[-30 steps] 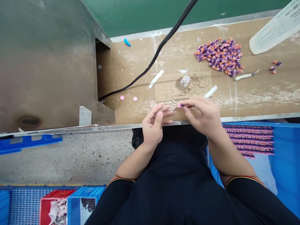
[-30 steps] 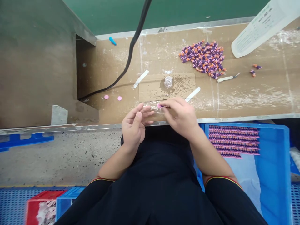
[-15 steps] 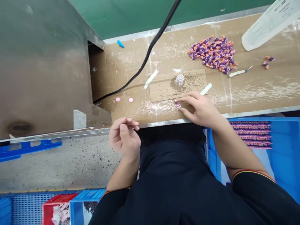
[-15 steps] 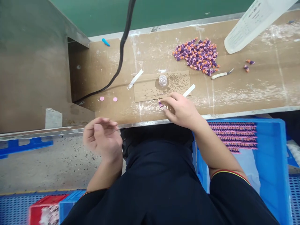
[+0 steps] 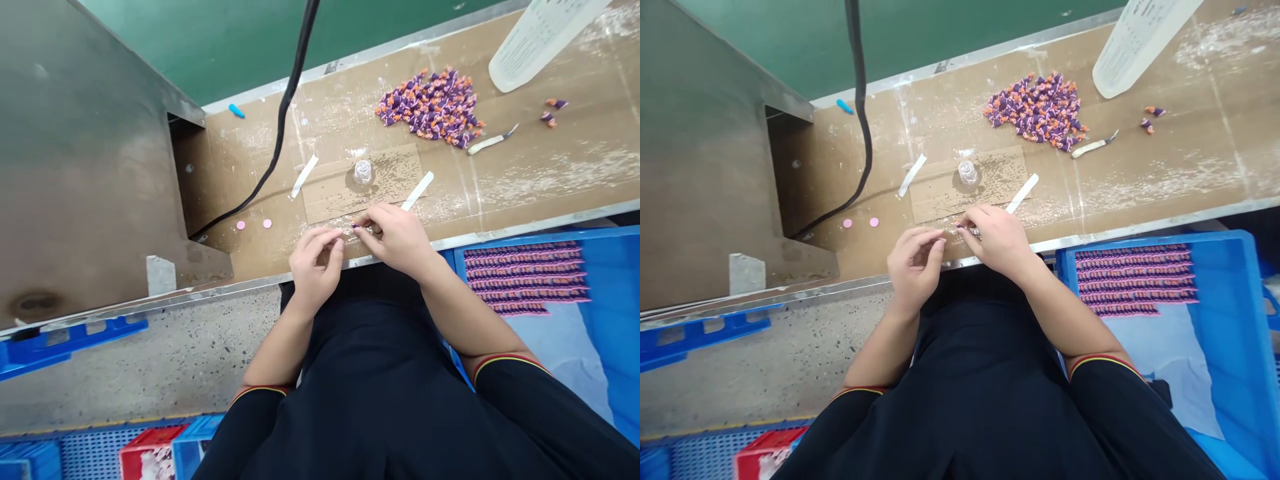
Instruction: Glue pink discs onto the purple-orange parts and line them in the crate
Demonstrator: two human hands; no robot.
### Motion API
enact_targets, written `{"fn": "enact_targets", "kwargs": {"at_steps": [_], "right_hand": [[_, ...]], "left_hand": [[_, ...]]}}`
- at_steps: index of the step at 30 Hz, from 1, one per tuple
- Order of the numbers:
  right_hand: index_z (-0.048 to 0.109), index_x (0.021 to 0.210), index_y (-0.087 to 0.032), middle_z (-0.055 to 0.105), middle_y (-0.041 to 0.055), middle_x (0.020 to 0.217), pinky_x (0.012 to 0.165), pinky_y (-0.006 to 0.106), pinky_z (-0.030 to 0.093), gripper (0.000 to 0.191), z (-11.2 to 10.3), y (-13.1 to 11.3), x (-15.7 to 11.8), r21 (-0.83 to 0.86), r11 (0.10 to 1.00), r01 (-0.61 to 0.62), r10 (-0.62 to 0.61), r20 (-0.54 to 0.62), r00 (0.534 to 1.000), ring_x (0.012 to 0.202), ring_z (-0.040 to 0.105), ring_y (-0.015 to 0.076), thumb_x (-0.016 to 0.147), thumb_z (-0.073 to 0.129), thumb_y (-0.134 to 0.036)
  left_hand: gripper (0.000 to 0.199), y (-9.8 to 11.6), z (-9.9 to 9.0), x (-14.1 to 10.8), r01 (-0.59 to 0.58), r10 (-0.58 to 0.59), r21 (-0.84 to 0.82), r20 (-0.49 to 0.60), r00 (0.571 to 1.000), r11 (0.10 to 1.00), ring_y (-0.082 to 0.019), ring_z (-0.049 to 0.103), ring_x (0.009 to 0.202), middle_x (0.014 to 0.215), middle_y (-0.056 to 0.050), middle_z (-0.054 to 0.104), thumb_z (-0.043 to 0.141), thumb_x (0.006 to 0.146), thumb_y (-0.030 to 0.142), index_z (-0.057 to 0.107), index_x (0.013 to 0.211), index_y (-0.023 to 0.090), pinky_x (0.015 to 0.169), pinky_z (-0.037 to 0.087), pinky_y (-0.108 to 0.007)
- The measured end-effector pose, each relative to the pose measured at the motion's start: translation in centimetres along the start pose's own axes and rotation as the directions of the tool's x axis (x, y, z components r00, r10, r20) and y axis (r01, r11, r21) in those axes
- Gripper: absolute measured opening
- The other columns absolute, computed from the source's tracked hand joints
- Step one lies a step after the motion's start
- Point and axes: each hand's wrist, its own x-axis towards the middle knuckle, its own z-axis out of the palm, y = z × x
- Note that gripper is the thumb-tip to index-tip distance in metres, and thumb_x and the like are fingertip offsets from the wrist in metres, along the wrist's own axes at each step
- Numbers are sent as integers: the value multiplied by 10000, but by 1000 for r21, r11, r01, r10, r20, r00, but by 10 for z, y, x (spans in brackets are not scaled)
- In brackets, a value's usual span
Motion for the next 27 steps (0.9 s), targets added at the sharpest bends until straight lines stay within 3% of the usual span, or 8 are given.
{"fn": "enact_targets", "kwargs": {"at_steps": [6,12,15,17,20,22,24,27], "right_hand": [[713,1060,-209,763,67,954,802,356,551,66,-13,6,-5,80,996,31,-35,48,998,824,688,222,1034,664,-244],[704,1194,-208,772,71,1001,826,371,578,206,-3,7,-7,64,998,27,-26,-17,1000,837,700,233,1009,729,-297],[720,1099,-216,770,99,1003,858,402,590,115,5,2,-3,-21,1000,16,-17,-37,999,914,719,274,1017,727,-298],[721,1007,-223,769,107,1000,887,409,597,72,-1,0,-3,-45,998,49,-51,-43,998,960,730,280,1044,673,-262],[735,1007,-230,792,88,1044,905,386,614,110,-37,12,-17,-17,998,53,-55,-133,990,970,752,244,1062,660,-289],[746,1076,-243,804,65,1071,864,365,629,130,-76,33,-46,-1,996,-86,83,-256,963,928,766,216,1065,677,-353],[739,1127,-254,801,51,1056,823,362,638,174,-121,62,-92,8,956,-293,270,-415,869,889,776,207,1056,689,-406],[723,1089,-237,789,69,996,816,393,632,190,-181,106,-177,-46,820,-571,430,-608,667,852,771,227,1001,717,-406]], "left_hand": [[183,-4,6,2,-20,20,2,95,995,1000,-152,781,939,1165,-93,802,698,1051,295,810,1167,210,830,685,-285],[194,-5,5,2,51,-51,1,49,997,999,-171,778,945,1106,-81,807,686,1058,345,822,1105,214,827,683,-317],[199,-7,3,2,105,-102,-55,39,994,993,-182,783,969,1105,-81,802,692,1055,362,825,1087,218,838,686,-331],[207,-8,2,2,128,-124,-89,41,991,988,-181,783,948,1093,-81,800,705,1047,382,830,1074,219,835,688,-330],[204,-8,0,4,129,-127,-122,31,991,984,-176,780,885,1061,-83,799,750,1018,397,842,1039,215,802,689,-323],[179,-10,-2,6,130,-129,-147,13,992,981,-179,779,849,1046,-81,804,780,1001,389,855,1023,228,774,698,-331],[133,-14,-1,11,121,-125,-175,-17,992,977,-189,771,787,1007,-63,813,825,968,383,871,1009,265,712,709,-357],[108,-17,3,18,112,-126,-207,-54,991,972,-191,736,665,920,-25,816,884,898,409,887,966,325,547,677,-376]]}}
